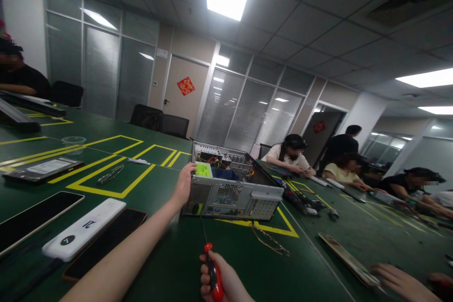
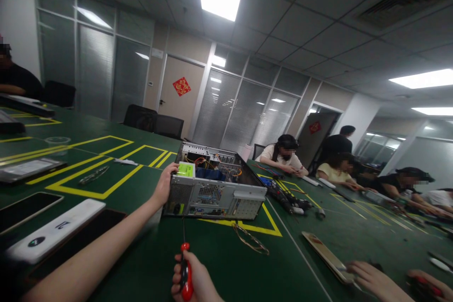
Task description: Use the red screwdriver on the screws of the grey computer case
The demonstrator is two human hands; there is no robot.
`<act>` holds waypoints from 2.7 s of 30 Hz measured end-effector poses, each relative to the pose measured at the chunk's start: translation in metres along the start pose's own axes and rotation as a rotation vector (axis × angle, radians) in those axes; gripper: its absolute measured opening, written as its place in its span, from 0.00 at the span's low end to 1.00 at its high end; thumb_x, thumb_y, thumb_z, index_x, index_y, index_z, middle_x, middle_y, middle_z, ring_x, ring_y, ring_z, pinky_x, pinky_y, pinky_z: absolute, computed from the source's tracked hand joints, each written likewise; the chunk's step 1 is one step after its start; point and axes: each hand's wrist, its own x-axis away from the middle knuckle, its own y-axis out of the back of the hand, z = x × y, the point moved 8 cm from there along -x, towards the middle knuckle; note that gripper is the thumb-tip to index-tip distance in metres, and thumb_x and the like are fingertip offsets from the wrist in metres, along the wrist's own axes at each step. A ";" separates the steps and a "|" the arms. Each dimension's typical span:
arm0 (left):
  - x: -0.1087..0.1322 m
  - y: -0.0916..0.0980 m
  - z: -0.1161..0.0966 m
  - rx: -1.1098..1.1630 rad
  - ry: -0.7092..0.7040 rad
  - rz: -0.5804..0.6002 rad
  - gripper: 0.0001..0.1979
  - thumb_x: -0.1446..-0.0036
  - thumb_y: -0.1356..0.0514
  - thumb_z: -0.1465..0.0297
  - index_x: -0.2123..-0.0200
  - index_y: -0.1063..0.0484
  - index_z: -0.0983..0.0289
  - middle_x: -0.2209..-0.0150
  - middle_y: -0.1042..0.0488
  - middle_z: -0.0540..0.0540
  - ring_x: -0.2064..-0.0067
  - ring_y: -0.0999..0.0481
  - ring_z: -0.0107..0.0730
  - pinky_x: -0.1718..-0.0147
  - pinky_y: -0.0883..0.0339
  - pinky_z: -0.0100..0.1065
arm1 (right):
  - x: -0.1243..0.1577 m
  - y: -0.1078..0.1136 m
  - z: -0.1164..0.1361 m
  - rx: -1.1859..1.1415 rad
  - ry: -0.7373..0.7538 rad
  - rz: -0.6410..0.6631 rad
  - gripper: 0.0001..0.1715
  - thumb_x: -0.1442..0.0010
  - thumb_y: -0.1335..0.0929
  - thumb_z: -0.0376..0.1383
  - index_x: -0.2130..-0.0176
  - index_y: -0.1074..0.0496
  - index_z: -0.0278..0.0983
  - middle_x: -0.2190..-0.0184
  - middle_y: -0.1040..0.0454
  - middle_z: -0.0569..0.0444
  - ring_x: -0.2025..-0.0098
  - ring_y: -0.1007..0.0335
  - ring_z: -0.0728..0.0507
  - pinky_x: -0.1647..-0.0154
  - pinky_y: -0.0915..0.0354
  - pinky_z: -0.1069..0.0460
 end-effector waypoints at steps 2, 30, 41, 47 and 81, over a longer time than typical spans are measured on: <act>0.000 0.000 0.001 0.000 0.002 -0.001 0.26 0.29 0.60 0.53 0.57 0.28 0.59 0.45 0.25 0.60 0.37 0.31 0.41 0.34 0.40 0.49 | -0.001 0.000 0.000 -0.006 0.006 0.008 0.22 0.27 0.41 0.37 0.69 0.29 0.32 0.83 0.36 0.59 0.84 0.42 0.55 0.82 0.50 0.61; 0.000 0.000 -0.001 -0.002 0.000 0.000 0.24 0.30 0.60 0.55 0.58 0.28 0.59 0.46 0.25 0.60 0.38 0.30 0.42 0.35 0.40 0.48 | -0.008 0.003 0.001 -0.016 -0.012 -0.007 0.23 0.26 0.41 0.42 0.65 0.27 0.33 0.80 0.31 0.57 0.81 0.34 0.53 0.80 0.38 0.60; 0.000 0.001 -0.002 0.005 -0.015 -0.013 0.24 0.30 0.60 0.55 0.58 0.28 0.59 0.47 0.25 0.60 0.39 0.29 0.41 0.35 0.39 0.48 | -0.002 0.002 0.001 0.059 -0.055 0.017 0.22 0.28 0.39 0.39 0.71 0.30 0.32 0.83 0.34 0.58 0.87 0.48 0.57 0.88 0.54 0.65; -0.001 0.001 -0.003 -0.003 -0.014 -0.005 0.23 0.30 0.60 0.56 0.58 0.29 0.59 0.47 0.25 0.60 0.39 0.30 0.41 0.35 0.39 0.48 | -0.004 -0.002 0.003 0.006 0.001 -0.021 0.28 0.25 0.44 0.41 0.71 0.29 0.31 0.81 0.30 0.56 0.82 0.35 0.55 0.80 0.37 0.62; -0.002 0.001 -0.005 0.000 -0.003 0.002 0.26 0.30 0.61 0.52 0.58 0.29 0.60 0.46 0.25 0.61 0.39 0.29 0.41 0.35 0.39 0.48 | -0.004 0.008 0.004 0.127 -0.030 0.000 0.08 0.35 0.32 0.35 0.67 0.32 0.37 0.79 0.30 0.59 0.86 0.45 0.56 0.88 0.55 0.64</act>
